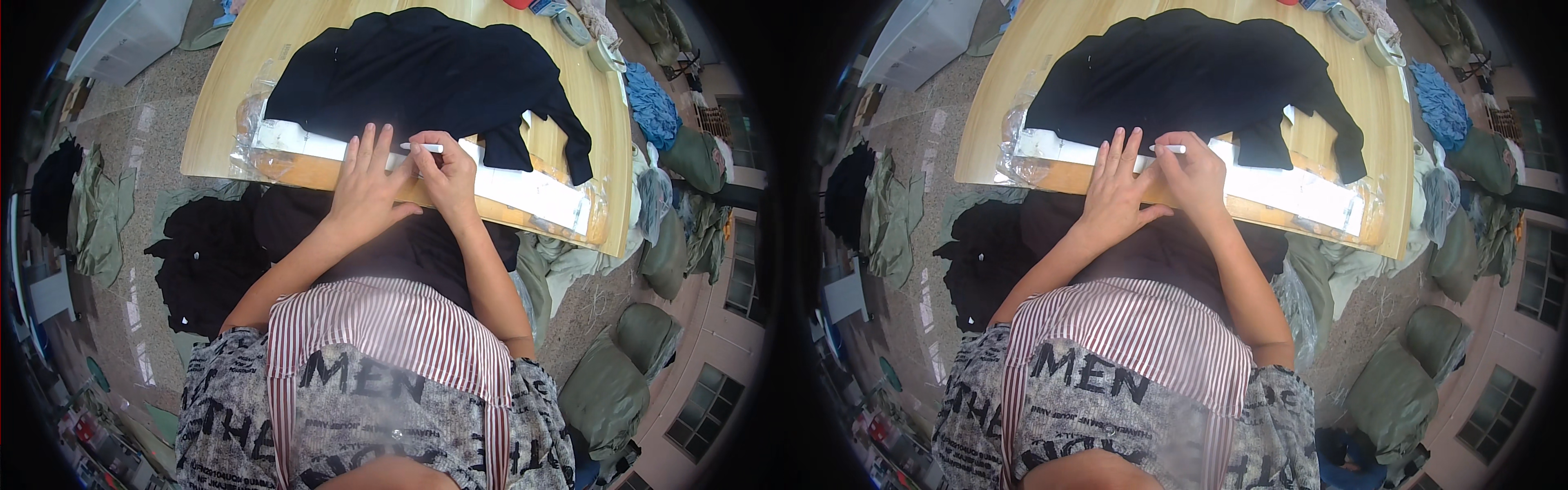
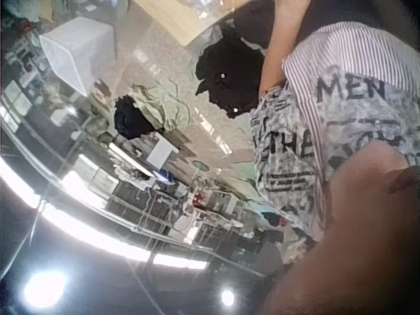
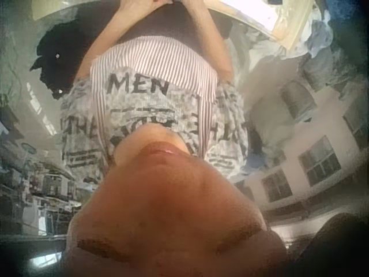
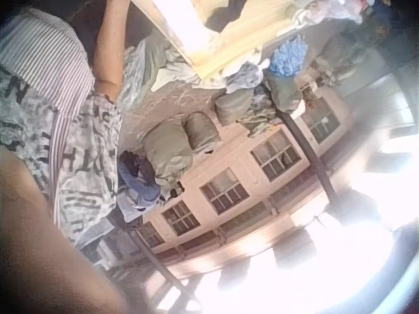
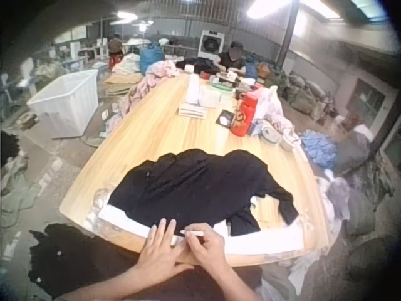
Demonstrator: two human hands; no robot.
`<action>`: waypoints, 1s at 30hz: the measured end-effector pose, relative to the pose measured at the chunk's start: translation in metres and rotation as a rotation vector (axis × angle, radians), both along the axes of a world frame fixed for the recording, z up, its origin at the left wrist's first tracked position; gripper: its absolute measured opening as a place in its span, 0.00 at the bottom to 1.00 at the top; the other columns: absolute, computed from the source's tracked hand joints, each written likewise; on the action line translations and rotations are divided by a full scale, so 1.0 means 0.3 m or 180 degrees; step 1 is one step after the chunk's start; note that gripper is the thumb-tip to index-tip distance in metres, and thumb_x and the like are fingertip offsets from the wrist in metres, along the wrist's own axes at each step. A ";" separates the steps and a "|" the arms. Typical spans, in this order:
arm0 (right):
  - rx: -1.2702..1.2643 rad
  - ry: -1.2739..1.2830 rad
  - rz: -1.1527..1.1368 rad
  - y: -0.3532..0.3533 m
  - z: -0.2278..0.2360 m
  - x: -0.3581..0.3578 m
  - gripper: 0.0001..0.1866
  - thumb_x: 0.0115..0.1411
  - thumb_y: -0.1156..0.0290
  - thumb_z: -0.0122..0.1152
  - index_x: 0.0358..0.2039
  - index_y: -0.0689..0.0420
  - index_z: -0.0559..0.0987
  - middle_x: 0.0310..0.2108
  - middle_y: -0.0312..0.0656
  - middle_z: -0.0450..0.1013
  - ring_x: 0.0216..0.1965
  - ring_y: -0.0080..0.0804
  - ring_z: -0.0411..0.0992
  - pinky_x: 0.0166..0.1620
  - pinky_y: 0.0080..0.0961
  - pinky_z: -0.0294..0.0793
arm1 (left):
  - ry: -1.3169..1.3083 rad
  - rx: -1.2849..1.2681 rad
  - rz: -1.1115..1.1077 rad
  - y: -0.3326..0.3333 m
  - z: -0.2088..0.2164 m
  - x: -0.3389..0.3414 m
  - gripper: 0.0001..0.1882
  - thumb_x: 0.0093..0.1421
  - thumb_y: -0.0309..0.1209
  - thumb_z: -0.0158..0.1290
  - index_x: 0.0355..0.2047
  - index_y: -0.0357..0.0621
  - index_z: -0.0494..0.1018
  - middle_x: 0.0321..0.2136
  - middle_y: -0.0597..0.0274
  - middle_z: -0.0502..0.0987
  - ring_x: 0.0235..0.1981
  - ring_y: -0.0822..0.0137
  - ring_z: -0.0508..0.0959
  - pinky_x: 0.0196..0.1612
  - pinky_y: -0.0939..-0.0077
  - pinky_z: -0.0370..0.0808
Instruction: Marking specific points on black garments using a white marker and a transparent guide template.
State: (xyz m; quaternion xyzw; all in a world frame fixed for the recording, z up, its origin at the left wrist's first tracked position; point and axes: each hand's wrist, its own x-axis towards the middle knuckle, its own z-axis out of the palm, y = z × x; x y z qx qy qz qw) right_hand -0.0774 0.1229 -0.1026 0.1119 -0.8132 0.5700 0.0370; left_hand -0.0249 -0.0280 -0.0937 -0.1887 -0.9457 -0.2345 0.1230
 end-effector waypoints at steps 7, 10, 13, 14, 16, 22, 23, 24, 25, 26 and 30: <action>0.0490 0.0408 0.0012 -0.005 0.063 -0.010 0.07 0.57 0.67 0.60 0.31 0.57 0.78 0.30 0.38 0.76 0.24 0.34 0.75 0.28 0.26 0.72 | 0.0000 0.0003 0.0025 0.010 -0.003 -0.014 0.43 0.42 0.49 0.66 0.58 0.49 0.65 0.61 0.36 0.56 0.65 0.37 0.51 0.63 0.43 0.51; 0.1017 0.0627 -0.0038 -0.028 0.084 -0.001 0.07 0.57 0.66 0.60 0.30 0.56 0.78 0.29 0.39 0.76 0.23 0.36 0.75 0.27 0.28 0.72 | 0.0044 0.0035 0.0036 0.008 -0.005 -0.009 0.43 0.42 0.49 0.66 0.57 0.48 0.66 0.61 0.36 0.56 0.65 0.37 0.51 0.63 0.43 0.50; 0.1751 0.0829 -0.0267 -0.042 0.079 -0.018 0.09 0.56 0.64 0.62 0.29 0.57 0.78 0.27 0.42 0.76 0.23 0.36 0.75 0.27 0.28 0.72 | 0.0044 0.0110 0.0028 0.006 -0.001 0.004 0.42 0.42 0.49 0.66 0.57 0.47 0.66 0.61 0.36 0.56 0.65 0.36 0.50 0.64 0.43 0.50; 0.1167 0.0298 -0.0345 -0.054 0.085 -0.025 0.09 0.57 0.64 0.61 0.29 0.58 0.78 0.27 0.42 0.76 0.22 0.34 0.75 0.27 0.27 0.72 | 0.0011 0.0104 0.0031 -0.003 -0.005 0.012 0.42 0.42 0.48 0.66 0.56 0.43 0.66 0.61 0.37 0.55 0.65 0.39 0.50 0.64 0.45 0.50; 0.0047 -0.0635 -0.0480 -0.061 0.110 -0.033 0.10 0.60 0.65 0.59 0.31 0.60 0.78 0.28 0.43 0.77 0.24 0.31 0.75 0.30 0.24 0.71 | 0.0049 0.0158 -0.0025 0.000 -0.025 0.006 0.42 0.43 0.47 0.66 0.55 0.41 0.66 0.61 0.38 0.56 0.65 0.42 0.51 0.64 0.47 0.50; 0.0204 0.0046 0.0533 -0.161 0.119 -0.033 0.08 0.60 0.71 0.58 0.37 0.60 0.78 0.30 0.40 0.76 0.30 0.26 0.74 0.35 0.22 0.71 | -0.0216 0.0624 -0.0375 0.016 0.007 -0.001 0.33 0.47 0.40 0.63 0.52 0.38 0.68 0.51 0.47 0.70 0.59 0.43 0.62 0.63 0.51 0.56; 0.0488 0.0118 0.0660 -0.172 0.115 -0.040 0.07 0.60 0.73 0.59 0.37 0.61 0.78 0.29 0.37 0.76 0.28 0.20 0.72 0.34 0.18 0.71 | -0.0233 0.0612 -0.0333 0.020 0.002 -0.004 0.33 0.47 0.40 0.63 0.52 0.38 0.68 0.51 0.47 0.70 0.59 0.43 0.62 0.63 0.51 0.56; 0.0488 0.0280 0.0588 -0.176 0.099 -0.046 0.07 0.59 0.74 0.59 0.37 0.60 0.78 0.30 0.40 0.77 0.29 0.23 0.74 0.34 0.19 0.71 | -0.0122 0.0671 -0.0311 0.023 -0.010 -0.005 0.33 0.47 0.40 0.62 0.52 0.38 0.69 0.51 0.46 0.70 0.58 0.42 0.62 0.63 0.51 0.56; 0.0475 0.0263 0.0613 -0.178 0.095 -0.051 0.07 0.59 0.74 0.59 0.37 0.60 0.78 0.30 0.40 0.77 0.29 0.23 0.74 0.34 0.19 0.71 | -0.0010 0.0730 -0.0298 0.021 -0.019 -0.005 0.32 0.47 0.39 0.62 0.51 0.38 0.69 0.51 0.46 0.70 0.57 0.42 0.63 0.62 0.51 0.56; 0.0512 0.0173 0.0604 -0.174 0.094 -0.058 0.07 0.59 0.71 0.59 0.37 0.58 0.79 0.31 0.41 0.77 0.31 0.31 0.75 0.36 0.24 0.72 | -0.0019 0.0727 -0.0273 0.020 -0.021 -0.008 0.32 0.47 0.39 0.62 0.51 0.38 0.69 0.51 0.46 0.70 0.57 0.42 0.63 0.62 0.51 0.56; 0.0650 0.0217 0.0654 -0.185 0.097 -0.068 0.07 0.58 0.68 0.59 0.36 0.55 0.79 0.31 0.41 0.77 0.31 0.40 0.76 0.37 0.30 0.73 | 0.0020 0.0610 -0.0385 0.011 -0.014 -0.017 0.33 0.47 0.42 0.62 0.50 0.36 0.69 0.50 0.47 0.71 0.57 0.44 0.64 0.61 0.52 0.58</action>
